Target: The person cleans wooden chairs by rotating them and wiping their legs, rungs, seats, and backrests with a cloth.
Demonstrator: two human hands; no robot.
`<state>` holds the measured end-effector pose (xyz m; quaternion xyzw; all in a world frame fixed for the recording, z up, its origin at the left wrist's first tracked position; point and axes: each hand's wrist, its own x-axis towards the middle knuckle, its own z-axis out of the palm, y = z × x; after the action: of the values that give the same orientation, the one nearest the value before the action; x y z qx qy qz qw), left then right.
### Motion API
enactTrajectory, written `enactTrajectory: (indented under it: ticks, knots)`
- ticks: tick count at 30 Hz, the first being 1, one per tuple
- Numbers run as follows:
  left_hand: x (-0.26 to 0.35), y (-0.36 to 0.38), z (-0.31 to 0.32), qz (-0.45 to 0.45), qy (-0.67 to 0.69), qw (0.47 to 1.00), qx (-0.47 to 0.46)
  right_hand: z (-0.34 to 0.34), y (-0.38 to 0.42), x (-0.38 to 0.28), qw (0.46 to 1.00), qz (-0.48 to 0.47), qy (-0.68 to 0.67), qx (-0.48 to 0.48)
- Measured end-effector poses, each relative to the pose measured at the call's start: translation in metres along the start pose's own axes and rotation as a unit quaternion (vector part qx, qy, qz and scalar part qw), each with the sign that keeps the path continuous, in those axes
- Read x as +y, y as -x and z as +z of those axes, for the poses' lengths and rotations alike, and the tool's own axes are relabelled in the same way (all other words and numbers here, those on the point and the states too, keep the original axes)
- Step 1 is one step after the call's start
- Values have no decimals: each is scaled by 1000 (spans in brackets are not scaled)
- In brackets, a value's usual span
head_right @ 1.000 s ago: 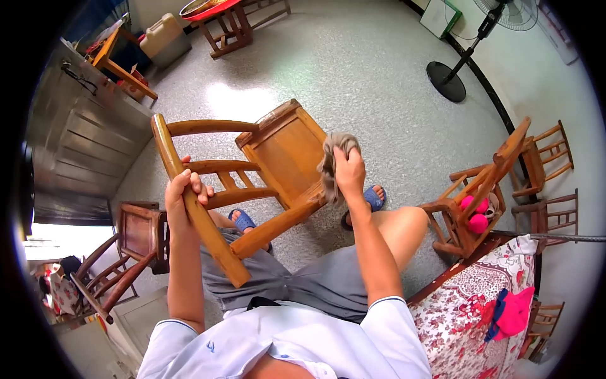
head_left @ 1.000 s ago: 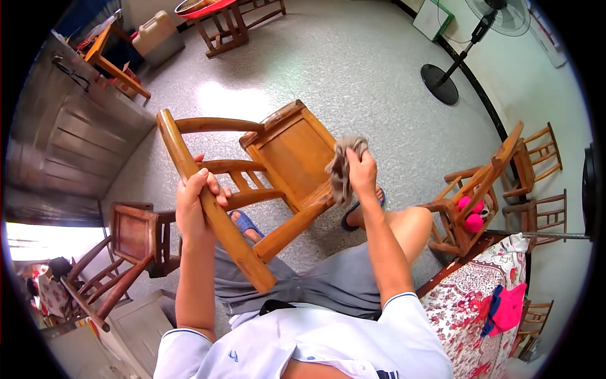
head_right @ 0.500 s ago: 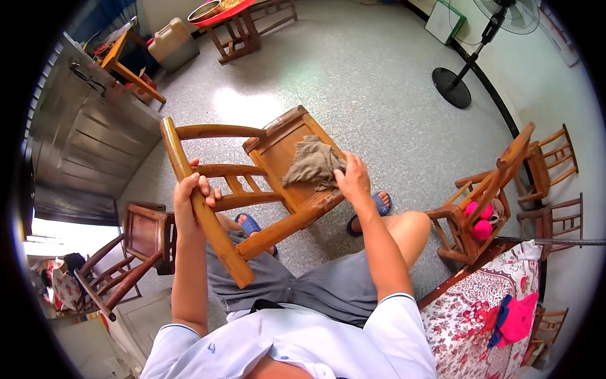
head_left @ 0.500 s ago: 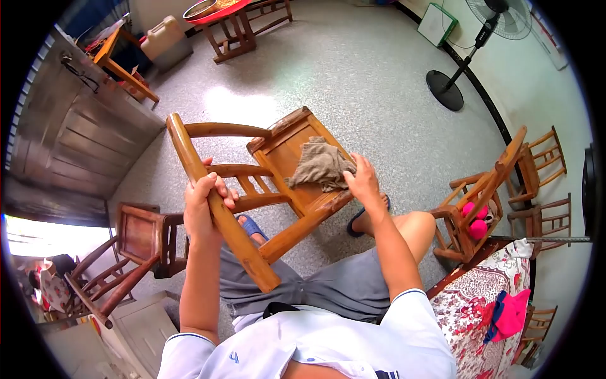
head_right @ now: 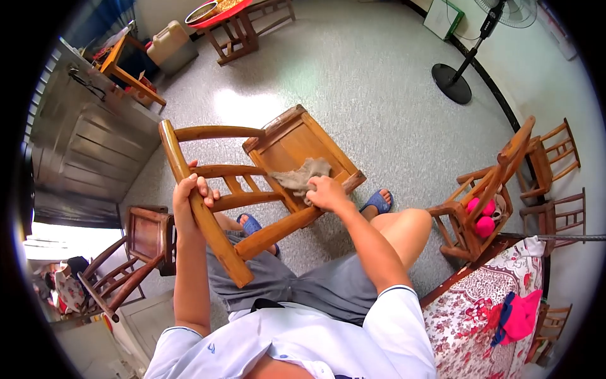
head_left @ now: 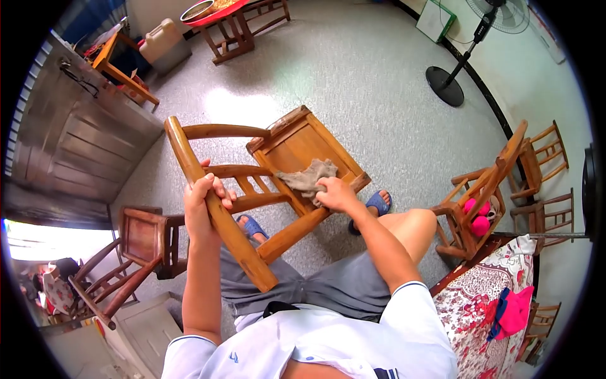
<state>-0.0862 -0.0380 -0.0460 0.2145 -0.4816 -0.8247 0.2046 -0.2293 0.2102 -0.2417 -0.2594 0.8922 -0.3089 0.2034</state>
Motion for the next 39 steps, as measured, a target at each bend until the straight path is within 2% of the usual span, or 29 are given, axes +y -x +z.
enactTrajectory:
  ticks: [1,2,4,6,8,10,11,13,14,17,19,21,22,24,26,28,29,33,34,36,38,39]
  knots:
    - [1,0,0,0,0,1000,-3,-5,2,-6,995,24,-93,8]
    - [2,0,0,2,0,1000,-6,-16,4,-8,982,43,-164,-83]
    - [2,-1,0,5,-7,1000,-1,-44,38,-61,969,38,-223,-99]
    - [0,0,0,14,5,1000,-14,-47,70,-108,960,-126,-246,39]
    - [0,2,1,12,8,1000,-10,-66,98,-158,924,-218,-315,13]
    - [2,2,2,2,27,1000,-14,-63,114,-192,909,-318,-261,60]
    - [-1,-3,-7,3,-12,1000,-12,-54,116,-196,909,-317,-264,65]
    - [-1,-3,-6,2,-20,1000,-10,-35,113,-195,902,-315,-228,189]
    - [-1,-3,-7,3,-22,1000,-1,-29,109,-187,901,-315,-229,192]
    - [1,-2,-6,10,-25,999,-20,-2,95,-141,873,-309,-204,318]
    - [1,0,-2,15,-2,1000,-27,6,84,-99,901,-250,-137,325]
    - [1,1,0,11,5,1000,-21,19,72,-66,904,-152,-192,349]
    - [2,2,0,6,9,1000,-17,24,73,-61,905,-153,-193,346]
    - [2,-2,0,13,11,1000,-16,25,69,-62,910,-78,-256,318]
    - [0,-2,-2,9,6,1000,-13,23,73,-75,910,-96,-268,300]
    - [3,0,2,16,1,1000,-7,10,85,-102,906,-87,-339,238]
    - [3,0,2,16,4,1000,-7,9,90,-115,896,-139,-335,258]
    - [1,-2,-1,14,6,1000,-10,-19,133,-187,847,-224,-441,195]
    - [2,-2,-2,18,6,1000,-5,-16,143,-199,797,-262,-513,181]
    - [1,-2,-2,11,10,1000,-10,-18,151,-201,789,-419,-413,175]
    - [1,-2,-1,11,19,1000,2,-21,159,-214,844,-418,-255,221]
    - [1,-2,-1,10,8,1000,3,-12,153,-214,845,-414,-223,255]
